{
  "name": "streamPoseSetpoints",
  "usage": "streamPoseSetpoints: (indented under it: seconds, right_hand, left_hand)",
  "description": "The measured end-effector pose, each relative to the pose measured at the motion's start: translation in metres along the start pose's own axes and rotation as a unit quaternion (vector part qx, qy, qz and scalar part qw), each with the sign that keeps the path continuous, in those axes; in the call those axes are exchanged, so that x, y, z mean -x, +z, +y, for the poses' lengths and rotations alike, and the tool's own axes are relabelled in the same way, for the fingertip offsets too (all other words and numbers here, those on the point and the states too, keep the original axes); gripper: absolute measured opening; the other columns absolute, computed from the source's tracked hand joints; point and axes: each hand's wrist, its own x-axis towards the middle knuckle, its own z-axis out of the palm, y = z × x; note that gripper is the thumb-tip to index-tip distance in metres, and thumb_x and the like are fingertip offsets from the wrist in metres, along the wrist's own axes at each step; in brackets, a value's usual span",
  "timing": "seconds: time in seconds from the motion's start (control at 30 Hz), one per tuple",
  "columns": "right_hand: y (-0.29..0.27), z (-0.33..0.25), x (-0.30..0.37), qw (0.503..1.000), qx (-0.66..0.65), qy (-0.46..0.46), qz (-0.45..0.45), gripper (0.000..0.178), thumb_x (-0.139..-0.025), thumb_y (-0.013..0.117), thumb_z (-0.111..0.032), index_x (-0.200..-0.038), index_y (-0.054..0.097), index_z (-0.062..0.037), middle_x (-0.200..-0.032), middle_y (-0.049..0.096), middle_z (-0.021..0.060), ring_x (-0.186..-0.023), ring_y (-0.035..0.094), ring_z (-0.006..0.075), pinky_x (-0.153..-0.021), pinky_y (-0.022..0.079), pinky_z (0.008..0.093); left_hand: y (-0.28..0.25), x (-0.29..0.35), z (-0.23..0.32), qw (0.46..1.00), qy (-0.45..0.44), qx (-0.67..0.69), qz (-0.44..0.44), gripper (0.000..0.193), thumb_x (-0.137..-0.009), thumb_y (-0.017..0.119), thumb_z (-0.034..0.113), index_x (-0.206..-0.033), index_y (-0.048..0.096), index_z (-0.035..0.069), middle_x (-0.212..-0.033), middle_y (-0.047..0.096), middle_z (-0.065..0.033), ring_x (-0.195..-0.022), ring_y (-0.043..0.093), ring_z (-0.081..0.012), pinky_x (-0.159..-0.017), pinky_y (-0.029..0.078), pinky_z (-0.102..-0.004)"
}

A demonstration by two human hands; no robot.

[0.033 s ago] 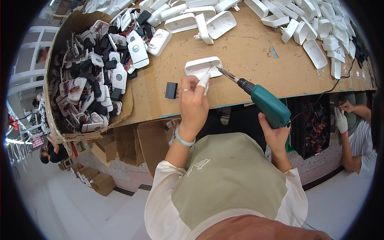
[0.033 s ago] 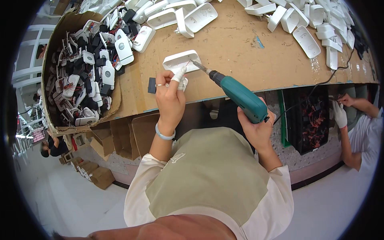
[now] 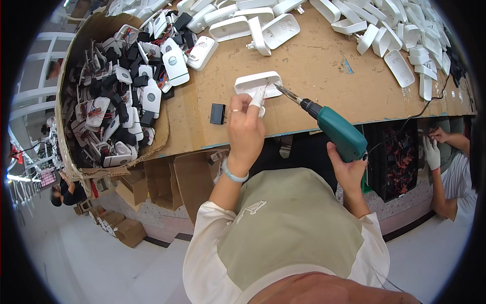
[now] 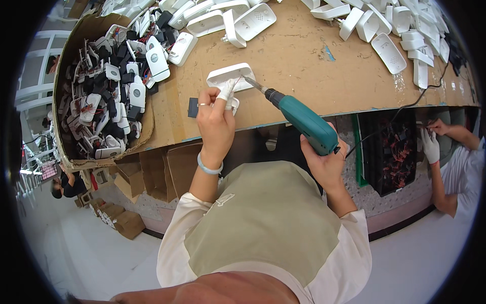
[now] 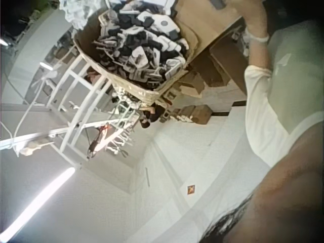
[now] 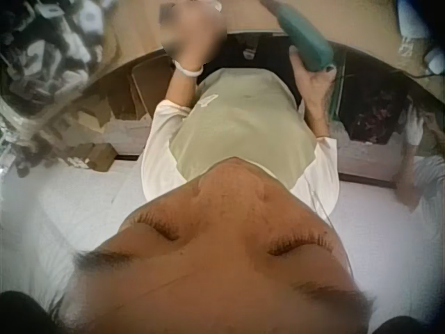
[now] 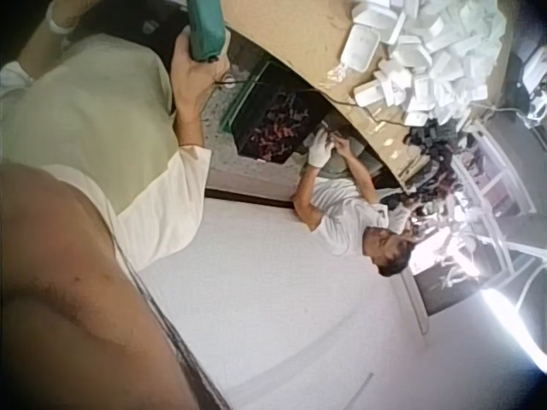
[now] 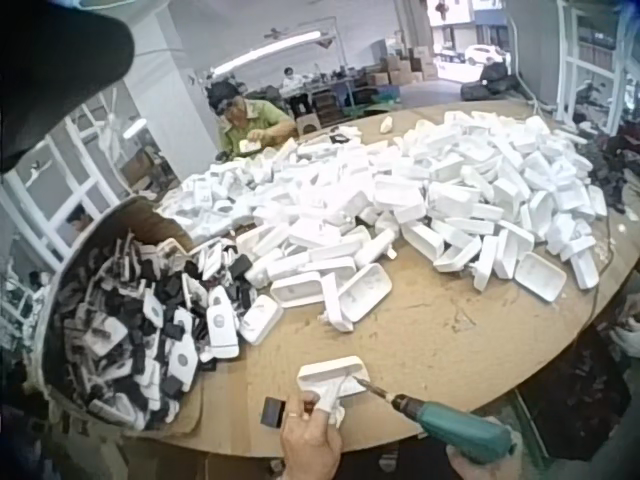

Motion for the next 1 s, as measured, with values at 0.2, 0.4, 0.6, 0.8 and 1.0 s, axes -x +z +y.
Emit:
streamPoseSetpoints:
  seconds: [0.2,0.4,0.6,0.8,1.0]
  right_hand:
    - [0.010,0.006,-0.004,1.000,0.008,0.001,-0.016,0.020,-0.083,0.072,0.004,-0.102,0.067,0.0012,-0.088,0.067,0.0076,-0.075,0.063,0.0127,-0.070,0.050,0.0259]
    - [0.018,0.002,-0.011,0.996,0.068,-0.060,-0.023,0.027,-0.083,0.072,0.004,-0.108,0.065,0.0023,-0.090,0.070,0.0097,-0.076,0.067,0.0159,-0.071,0.052,0.0264]
    - [0.025,0.011,-0.014,0.992,0.076,-0.103,-0.014,0.030,-0.082,0.072,0.005,-0.111,0.064,0.0046,-0.095,0.071,0.0145,-0.080,0.070,0.0212,-0.074,0.054,0.0296]
    - [0.026,0.011,-0.018,0.993,0.066,-0.089,-0.029,0.031,-0.082,0.072,0.005,-0.111,0.063,0.0057,-0.097,0.071,0.0157,-0.081,0.070,0.0226,-0.074,0.054,0.0303]
    - [0.025,0.013,-0.018,0.993,0.071,-0.091,-0.037,0.031,-0.082,0.072,0.005,-0.112,0.063,0.0049,-0.098,0.071,0.0158,-0.082,0.070,0.0249,-0.075,0.054,0.0310]
  left_hand:
    - [0.015,-0.019,0.004,0.996,0.007,-0.069,0.051,0.022,-0.076,0.069,-0.002,-0.098,0.071,0.001,-0.103,0.062,-0.0134,-0.098,0.059,-0.0333,-0.083,0.047,-0.0439]
    - [0.022,-0.033,0.007,0.991,0.022,-0.105,0.080,0.014,-0.073,0.070,0.004,-0.086,0.068,-0.001,-0.122,0.061,-0.0164,-0.128,0.047,-0.0376,-0.103,0.031,-0.0545]
    - [0.027,-0.032,-0.001,0.994,0.014,-0.097,0.048,0.009,-0.073,0.068,0.006,-0.080,0.066,0.000,-0.123,0.062,-0.0154,-0.131,0.047,-0.0350,-0.105,0.027,-0.0552]
    - [0.028,-0.033,0.000,0.994,0.006,-0.100,0.049,0.009,-0.073,0.068,0.006,-0.080,0.067,0.001,-0.121,0.063,-0.0136,-0.130,0.047,-0.0333,-0.105,0.026,-0.0542]
    - [0.029,-0.031,-0.002,0.994,0.008,-0.097,0.053,0.009,-0.073,0.068,0.006,-0.080,0.067,0.002,-0.122,0.063,-0.0129,-0.130,0.048,-0.0331,-0.105,0.026,-0.0541]
